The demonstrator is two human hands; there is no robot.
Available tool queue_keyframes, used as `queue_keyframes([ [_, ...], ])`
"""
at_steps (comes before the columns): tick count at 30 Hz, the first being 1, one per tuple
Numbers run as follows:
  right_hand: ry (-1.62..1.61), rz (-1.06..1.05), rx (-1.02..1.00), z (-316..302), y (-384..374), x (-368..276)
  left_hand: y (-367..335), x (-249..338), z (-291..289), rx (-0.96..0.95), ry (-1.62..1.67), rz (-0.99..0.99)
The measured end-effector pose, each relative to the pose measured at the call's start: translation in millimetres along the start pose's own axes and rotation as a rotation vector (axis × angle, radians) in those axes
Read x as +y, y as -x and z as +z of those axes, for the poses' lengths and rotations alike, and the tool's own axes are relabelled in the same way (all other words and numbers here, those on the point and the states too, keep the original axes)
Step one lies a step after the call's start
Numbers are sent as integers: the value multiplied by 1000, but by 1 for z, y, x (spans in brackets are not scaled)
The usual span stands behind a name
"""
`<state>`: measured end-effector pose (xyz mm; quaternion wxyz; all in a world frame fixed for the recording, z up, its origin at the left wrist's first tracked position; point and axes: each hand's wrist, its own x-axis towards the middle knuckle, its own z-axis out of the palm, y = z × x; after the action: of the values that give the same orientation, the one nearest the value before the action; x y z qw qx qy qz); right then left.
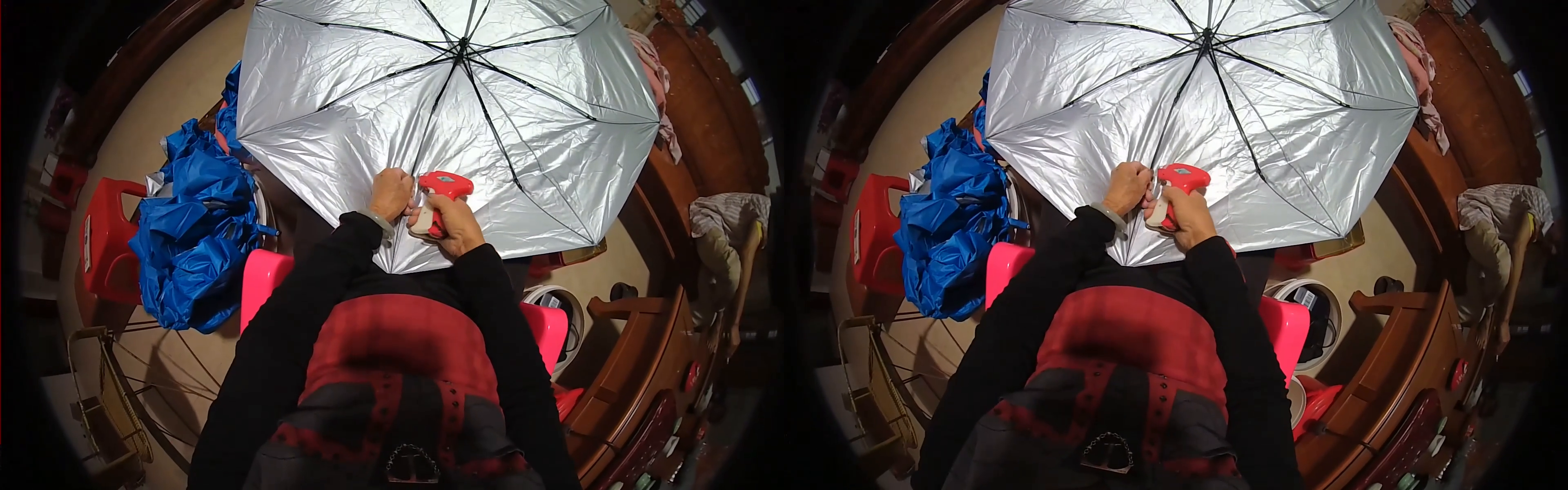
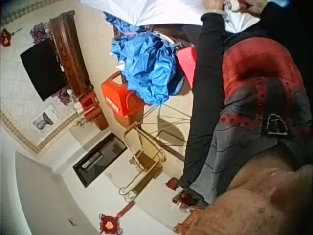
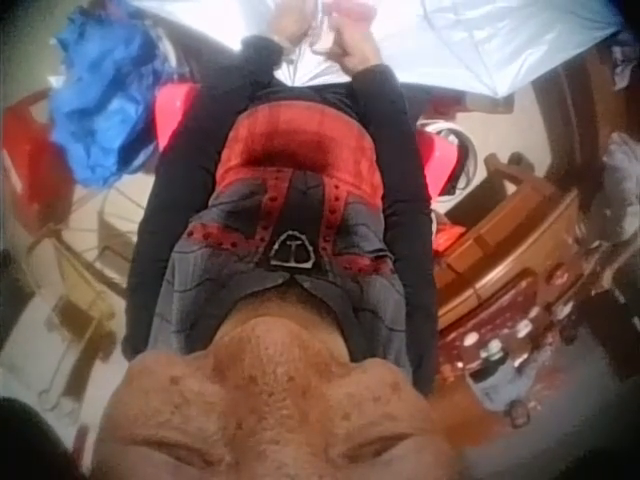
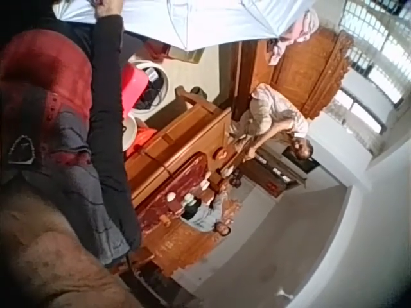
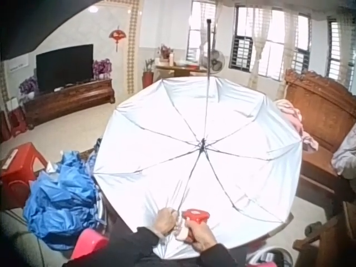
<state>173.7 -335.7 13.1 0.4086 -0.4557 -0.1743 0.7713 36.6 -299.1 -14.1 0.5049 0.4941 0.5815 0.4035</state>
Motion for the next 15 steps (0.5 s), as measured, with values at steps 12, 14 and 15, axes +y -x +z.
queue_keyframes([
  [12,-126,130,-108,-28,2,-12,-8,-1,-1,-127,61,-41],
  [14,-117,125,-104,-30,4,-15,-8,1,1,-146,73,-50],
  [15,-106,122,-101,-29,6,-18,-8,4,2,-154,89,-59],
])
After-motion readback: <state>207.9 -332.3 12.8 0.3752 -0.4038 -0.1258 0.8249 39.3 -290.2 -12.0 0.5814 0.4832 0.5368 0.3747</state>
